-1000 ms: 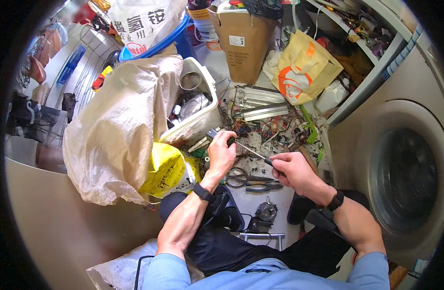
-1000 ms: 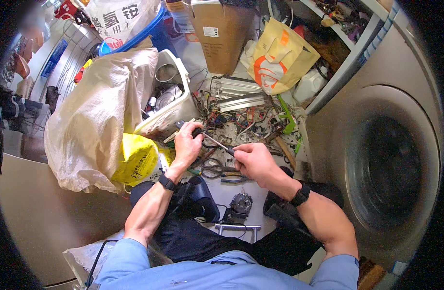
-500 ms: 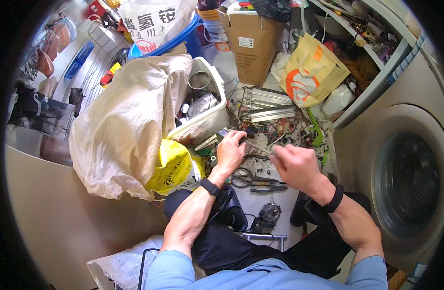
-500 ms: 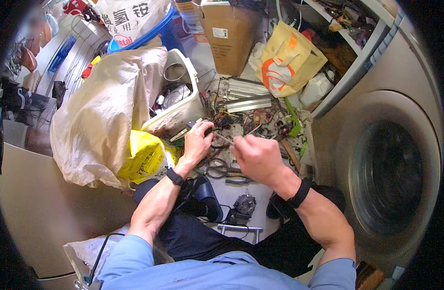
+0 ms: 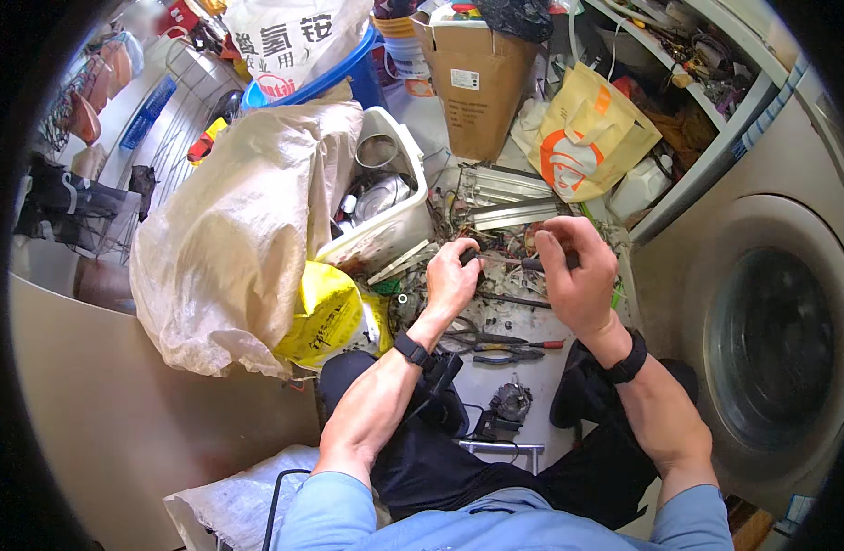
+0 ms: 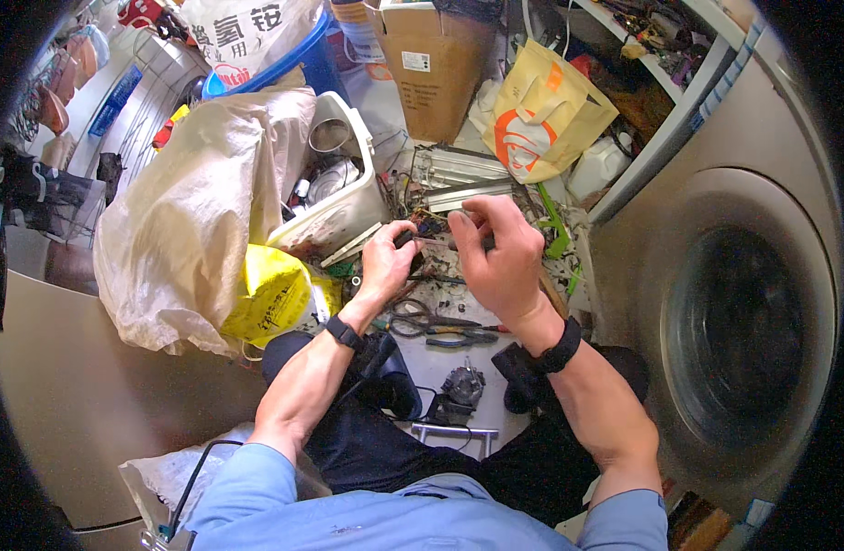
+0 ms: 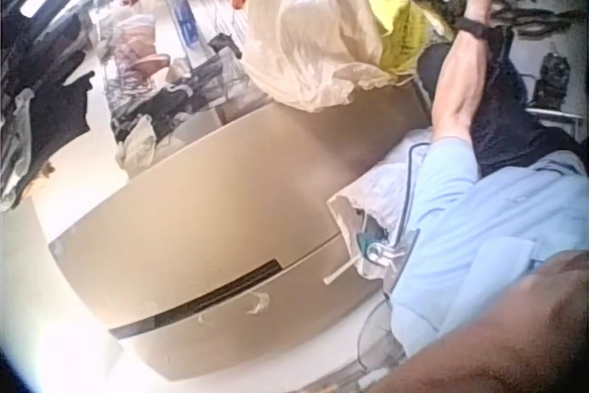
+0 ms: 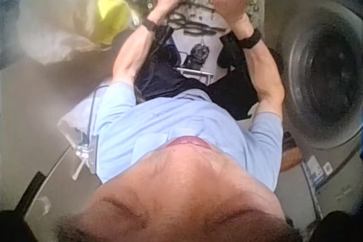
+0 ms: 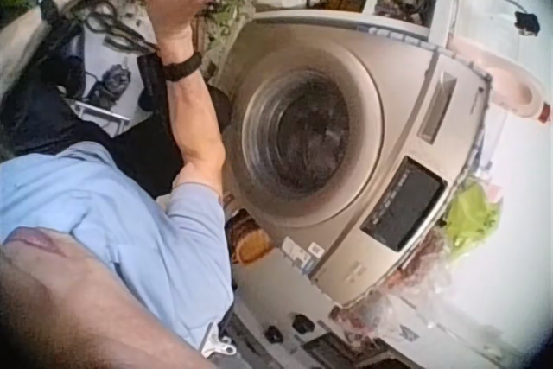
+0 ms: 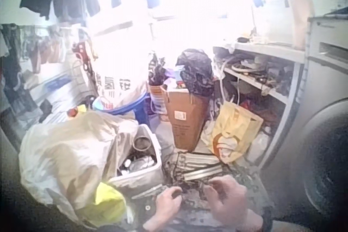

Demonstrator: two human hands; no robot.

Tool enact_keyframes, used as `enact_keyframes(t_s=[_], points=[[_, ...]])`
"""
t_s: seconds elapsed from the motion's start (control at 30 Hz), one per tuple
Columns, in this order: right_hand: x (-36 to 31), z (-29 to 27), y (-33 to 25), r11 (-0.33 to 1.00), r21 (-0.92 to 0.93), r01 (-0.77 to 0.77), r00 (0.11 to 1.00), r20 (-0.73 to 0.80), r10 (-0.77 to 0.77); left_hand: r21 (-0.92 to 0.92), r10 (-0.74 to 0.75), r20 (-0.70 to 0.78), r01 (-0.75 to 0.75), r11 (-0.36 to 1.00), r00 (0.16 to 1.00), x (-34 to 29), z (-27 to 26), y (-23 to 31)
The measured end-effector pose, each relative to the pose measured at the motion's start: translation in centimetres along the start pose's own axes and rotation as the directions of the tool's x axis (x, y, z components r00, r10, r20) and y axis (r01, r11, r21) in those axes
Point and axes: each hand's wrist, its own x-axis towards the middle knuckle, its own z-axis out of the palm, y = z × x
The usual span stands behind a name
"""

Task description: The recorder is repairing or assembling a small mechanical or electronic component, using a screwdriver to open a casing and then working with a hose and clamp.

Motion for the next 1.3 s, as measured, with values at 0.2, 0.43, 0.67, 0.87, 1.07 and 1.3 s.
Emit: enact_keyframes(t_s=[0.2, 0.43, 0.67, 0.87, 1.07, 1.3], points=[[0.8, -1.2, 1.7, 0.854, -0.497, 0.152, 0.983, 0.167, -0.078, 0.015, -0.047, -0.019, 0.047, 0.999, 0.999, 0.1, -0.4, -1.6], [-0.1, 0.3, 1.4, 0.985, -0.034, -0.167, 0.986, -0.014, 0.166, -0.019, -0.057, -0.110, 0.055, 0.998, 0.992, 0.5, -1.4, -1.0], [0.0, 0.3, 0.9, 0.967, -0.250, 0.051, 0.994, 0.111, -0.023, 0.036, 0.091, -0.167, -0.086, 0.996, 0.982, -0.2, -0.9, -1.1], [-1.0, 1.6, -0.1, 0.993, -0.113, 0.043, 0.995, 0.090, -0.033, -0.002, 0.005, -0.177, -0.005, 1.000, 0.984, 0.9, -2.4, -1.6], [0.0, 1.8, -0.4, 0.970, -0.101, -0.220, 0.970, 0.085, 0.228, -0.090, 0.000, -0.239, -0.022, 0.996, 0.971, 1.0, -2.4, -1.5], [3.3, 0.0, 0.5, 0.935, 0.070, -0.348, 0.915, 0.244, 0.322, -0.464, -0.287, -0.106, 0.208, 0.861, 0.952, 1.8, -4.2, -2.1]])
